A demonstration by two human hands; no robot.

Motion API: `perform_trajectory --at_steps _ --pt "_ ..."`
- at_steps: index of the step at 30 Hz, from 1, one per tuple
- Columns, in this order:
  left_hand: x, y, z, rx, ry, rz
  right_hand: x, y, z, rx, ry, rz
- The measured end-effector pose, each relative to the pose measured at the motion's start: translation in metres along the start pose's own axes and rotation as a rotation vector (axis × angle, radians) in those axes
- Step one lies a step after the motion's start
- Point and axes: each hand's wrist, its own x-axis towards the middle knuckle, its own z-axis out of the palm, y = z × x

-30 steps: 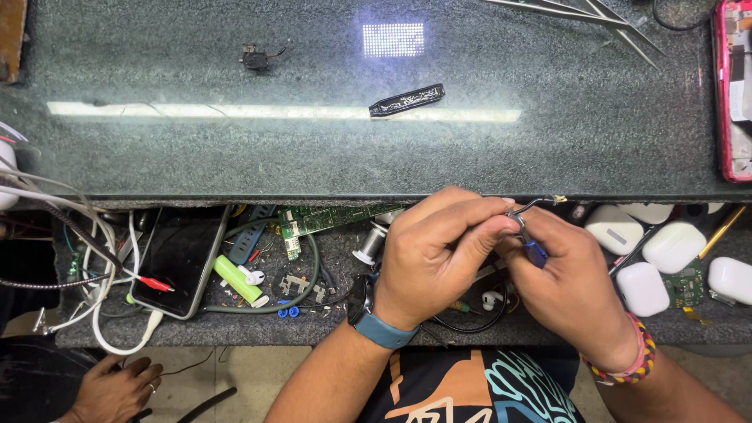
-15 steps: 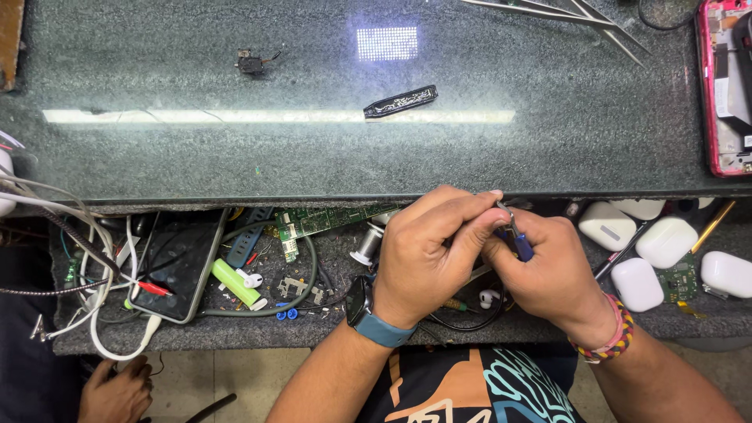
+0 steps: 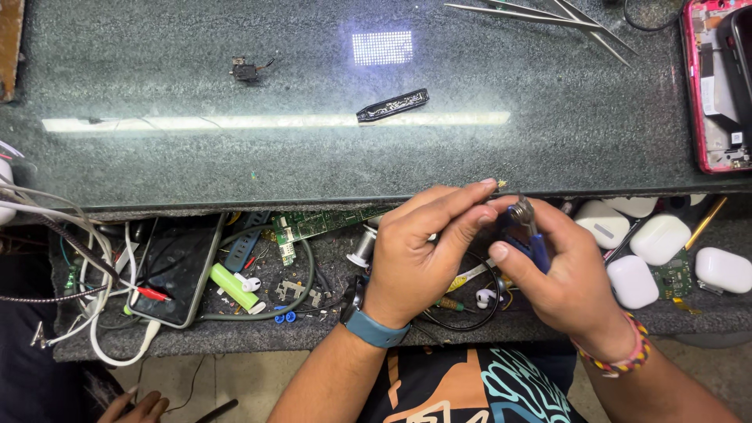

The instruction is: The person strips the insulation from a black wire using a utility knife and wire cutters. They then use tweezers to adjust the exposed internal wires of the cable.

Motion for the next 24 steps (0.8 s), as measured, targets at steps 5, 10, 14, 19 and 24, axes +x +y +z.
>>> perform_trajectory --at_steps 5,10,14,19,24 --pt "-0.003 -0.001 0.001 -0.016 -0.035 0.034 -0.011 -0.001 -0.015 -0.229 0.021 -0.050" --pt "-0.005 -0.003 0.003 -0.029 -0.052 0.132 -0.015 0.003 -0.029 -0.617 0.084 -0.119" --pt "-0.005 -0.004 0.001 0.088 -0.042 0.233 -0.012 0.011 -0.029 -0.827 0.098 -0.174" --pt "-0.003 -0.004 0.001 0.118 -0.081 0.264 -0.011 0.003 -0.028 -0.742 0.151 -0.285" --pt "-0.002 -0.004 0.002 0.143 -0.112 0.296 -0.016 -0.019 -0.029 -0.228 0.239 -0.315"
